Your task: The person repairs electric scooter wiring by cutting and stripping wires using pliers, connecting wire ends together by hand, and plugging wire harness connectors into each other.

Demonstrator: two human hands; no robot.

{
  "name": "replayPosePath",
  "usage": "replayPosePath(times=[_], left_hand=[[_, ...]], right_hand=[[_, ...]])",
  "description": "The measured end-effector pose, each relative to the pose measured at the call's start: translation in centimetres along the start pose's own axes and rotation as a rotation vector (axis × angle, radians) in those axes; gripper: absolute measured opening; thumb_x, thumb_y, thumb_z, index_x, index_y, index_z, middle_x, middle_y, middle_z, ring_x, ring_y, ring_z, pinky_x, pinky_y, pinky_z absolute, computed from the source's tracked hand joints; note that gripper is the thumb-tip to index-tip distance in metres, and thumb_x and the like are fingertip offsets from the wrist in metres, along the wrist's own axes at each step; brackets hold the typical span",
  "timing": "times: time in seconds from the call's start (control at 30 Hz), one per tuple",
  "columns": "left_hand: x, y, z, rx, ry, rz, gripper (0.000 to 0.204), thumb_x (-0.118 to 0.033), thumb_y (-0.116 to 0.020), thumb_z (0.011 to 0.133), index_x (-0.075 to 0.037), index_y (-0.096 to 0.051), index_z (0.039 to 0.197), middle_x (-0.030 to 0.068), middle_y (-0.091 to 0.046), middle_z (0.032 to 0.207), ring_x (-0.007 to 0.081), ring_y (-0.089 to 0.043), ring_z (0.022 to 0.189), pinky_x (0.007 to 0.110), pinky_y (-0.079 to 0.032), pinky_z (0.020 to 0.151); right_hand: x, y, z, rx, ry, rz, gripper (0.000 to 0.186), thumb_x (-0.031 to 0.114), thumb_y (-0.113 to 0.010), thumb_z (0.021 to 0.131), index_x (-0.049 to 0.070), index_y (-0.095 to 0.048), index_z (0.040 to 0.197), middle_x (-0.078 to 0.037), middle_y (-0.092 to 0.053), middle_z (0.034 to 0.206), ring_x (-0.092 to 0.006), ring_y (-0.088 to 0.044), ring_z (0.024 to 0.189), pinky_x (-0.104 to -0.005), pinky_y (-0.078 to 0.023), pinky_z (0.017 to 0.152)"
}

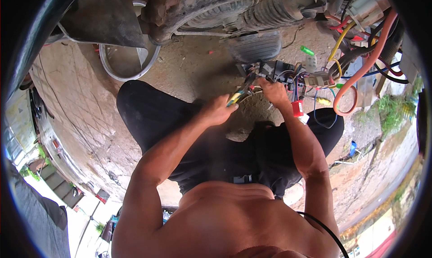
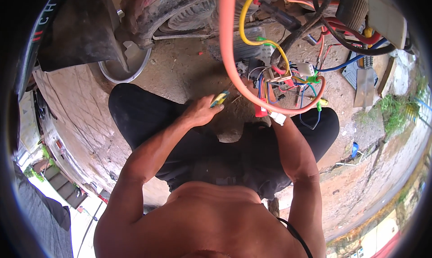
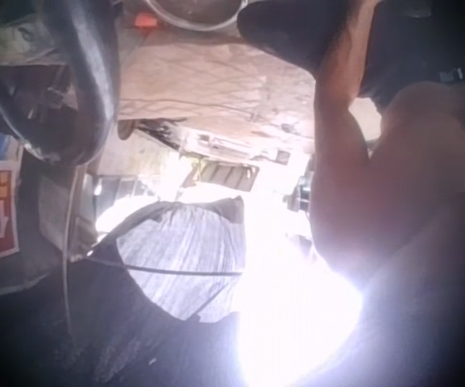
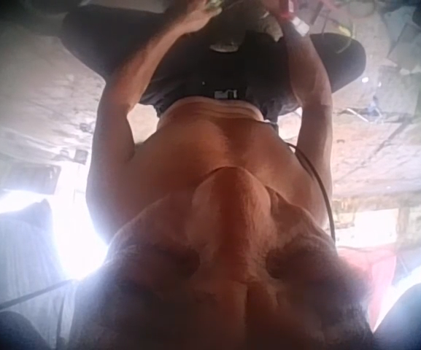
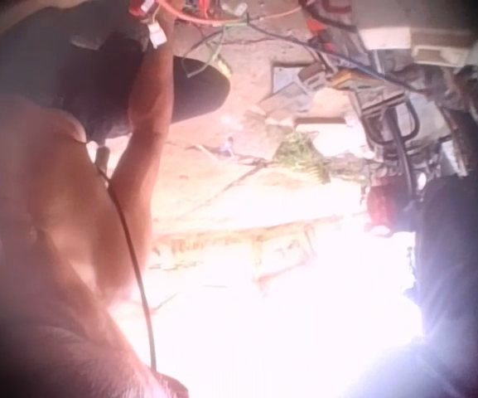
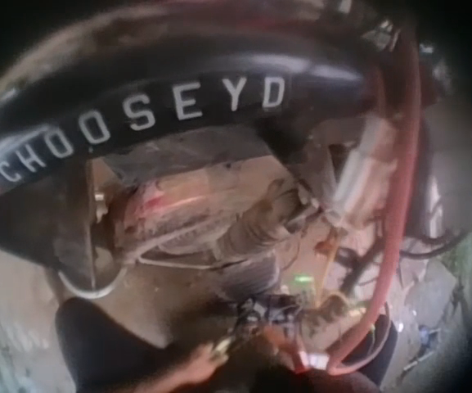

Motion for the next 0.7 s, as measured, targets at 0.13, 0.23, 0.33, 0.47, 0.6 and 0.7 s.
replayPosePath(times=[0.13,0.23,0.33,0.47,0.6,0.7], left_hand=[[0.1,0.0,-0.1,-0.033,-0.031,0.037,0.043,-0.04,-0.064,0.097,0.002,-0.061,0.108,0.0287,-0.067,0.098,0.048,-0.065,0.096,0.053,-0.05,0.081],[0.6,-0.1,-0.1,-0.077,-0.057,0.049,0.041,-0.039,-0.063,0.098,0.0,-0.061,0.11,0.0273,-0.068,0.099,0.0479,-0.065,0.097,0.054,-0.05,0.081],[0.2,0.2,-0.2,-0.087,-0.067,0.082,0.039,-0.038,-0.063,0.098,-0.002,-0.061,0.112,0.026,-0.069,0.101,0.0472,-0.065,0.098,0.054,-0.051,0.081],[0.3,0.3,-0.2,-0.14,-0.057,0.123,0.038,-0.037,-0.064,0.097,-0.003,-0.061,0.115,0.0244,-0.069,0.104,0.0459,-0.066,0.099,0.053,-0.051,0.082],[1.3,-0.1,0.0,-0.165,-0.088,0.12,0.037,-0.036,-0.064,0.097,-0.004,-0.061,0.115,0.0239,-0.07,0.104,0.0456,-0.066,0.099,0.053,-0.052,0.083],[0.8,0.8,-0.4,-0.251,-0.13,0.128,0.036,-0.036,-0.065,0.097,-0.004,-0.062,0.114,0.0236,-0.07,0.102,0.0454,-0.066,0.098,0.053,-0.051,0.083]], right_hand=[[1.3,0.6,-0.5,0.038,0.149,-0.123,0.031,0.036,-0.047,0.104,0.018,-0.065,0.122,-0.026,-0.071,0.098,-0.0451,-0.069,0.095,-0.055,-0.056,0.078],[1.4,1.1,-0.5,0.062,0.037,0.051,0.028,0.032,-0.049,0.103,0.019,-0.065,0.122,-0.024,-0.071,0.1,-0.0443,-0.07,0.094,-0.0537,-0.056,0.077],[2.2,1.7,-1.2,0.063,0.112,0.05,0.026,0.026,-0.051,0.101,0.019,-0.067,0.12,-0.02,-0.07,0.102,-0.0425,-0.07,0.091,-0.0511,-0.057,0.074],[3.4,0.9,-1.3,-0.009,0.386,-0.241,0.023,0.023,-0.054,0.098,0.019,-0.068,0.116,-0.019,-0.069,0.101,-0.0408,-0.07,0.086,-0.0494,-0.058,0.069],[3.7,0.1,-1.0,-0.037,0.446,-0.359,0.02,0.022,-0.055,0.096,0.019,-0.068,0.111,-0.02,-0.068,0.097,-0.0399,-0.07,0.082,-0.0489,-0.058,0.065],[4.5,0.5,-1.0,-0.008,0.403,-0.32,0.018,0.023,-0.055,0.096,0.018,-0.068,0.109,-0.02,-0.068,0.094,-0.041,-0.07,0.078,-0.0506,-0.057,0.061]])
Point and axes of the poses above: each hand's wrist, its own z-axis towards the middle knuckle, its own y-axis out of the back of the hand, x = y × z, the point moved 7 cm from there along z, towards the middle knuckle
